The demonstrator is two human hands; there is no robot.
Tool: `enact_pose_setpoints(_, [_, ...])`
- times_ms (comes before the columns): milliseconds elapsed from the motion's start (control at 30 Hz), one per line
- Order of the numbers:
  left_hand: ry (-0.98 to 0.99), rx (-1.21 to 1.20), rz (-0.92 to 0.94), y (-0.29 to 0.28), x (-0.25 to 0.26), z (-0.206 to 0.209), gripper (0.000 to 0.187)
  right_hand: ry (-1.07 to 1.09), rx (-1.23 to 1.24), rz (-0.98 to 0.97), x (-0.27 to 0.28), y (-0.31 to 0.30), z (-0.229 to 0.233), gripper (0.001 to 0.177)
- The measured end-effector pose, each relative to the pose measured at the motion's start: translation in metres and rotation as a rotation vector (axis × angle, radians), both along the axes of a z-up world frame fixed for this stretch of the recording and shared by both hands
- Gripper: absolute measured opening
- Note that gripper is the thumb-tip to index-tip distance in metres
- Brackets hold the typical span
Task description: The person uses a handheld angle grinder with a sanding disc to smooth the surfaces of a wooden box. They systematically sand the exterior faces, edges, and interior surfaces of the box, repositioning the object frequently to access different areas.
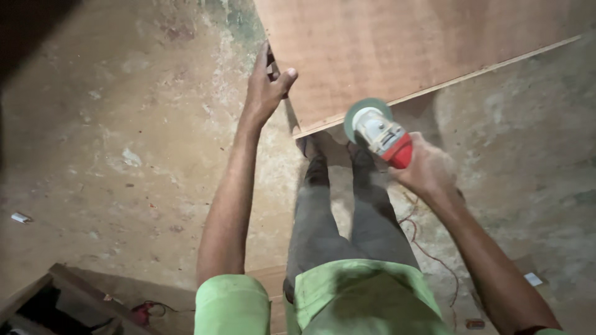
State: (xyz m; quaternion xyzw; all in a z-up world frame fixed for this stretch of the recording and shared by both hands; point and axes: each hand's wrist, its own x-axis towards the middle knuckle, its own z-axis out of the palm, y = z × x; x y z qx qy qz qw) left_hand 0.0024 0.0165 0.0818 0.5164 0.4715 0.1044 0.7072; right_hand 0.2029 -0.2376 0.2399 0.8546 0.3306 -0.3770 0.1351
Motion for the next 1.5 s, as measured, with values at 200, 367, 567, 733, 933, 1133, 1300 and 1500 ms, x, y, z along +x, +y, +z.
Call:
enact_pose_setpoints(200, [0.127, -0.028, -0.02, -0.002, -0.001, -0.007, 0.081, -0.04, -0.044, -0.01, 0.044, -0.016, 0.009, 0.062])
enact_pose_setpoints(367, [0.081, -0.007, -0.029, -0.002, -0.004, -0.007, 0.078, -0.061, -0.034, -0.038, 0.08, -0.033, 0.006, 0.066])
enact_pose_setpoints(567, [0.109, -0.041, -0.039, 0.001, -0.004, -0.001, 0.08, -0.125, -0.022, -0.044, 0.126, -0.061, -0.003, 0.071])
enact_pose_setpoints(733, [0.207, 0.155, -0.103, 0.003, -0.004, -0.007, 0.087, -0.226, 0.079, -0.069, 0.155, -0.079, 0.005, 0.071])
enact_pose_setpoints(933, [0.361, 0.88, -0.343, -0.011, 0.065, -0.004, 0.08, -0.246, 0.054, -0.151, 0.148, -0.065, 0.026, 0.082])
enact_pose_setpoints(1133, [0.272, 0.994, -0.487, -0.035, 0.226, -0.008, 0.071, 0.025, 0.124, -0.021, 0.088, -0.045, 0.008, 0.06])
enact_pose_setpoints(1300, [0.364, 1.024, -0.473, -0.045, 0.252, 0.001, 0.069, 0.049, 0.15, -0.055, 0.099, -0.041, 0.003, 0.057])
enact_pose_setpoints(1500, [0.401, 0.995, -0.461, -0.044, 0.257, 0.021, 0.064, -0.076, 0.118, -0.12, 0.153, -0.067, 0.003, 0.061])
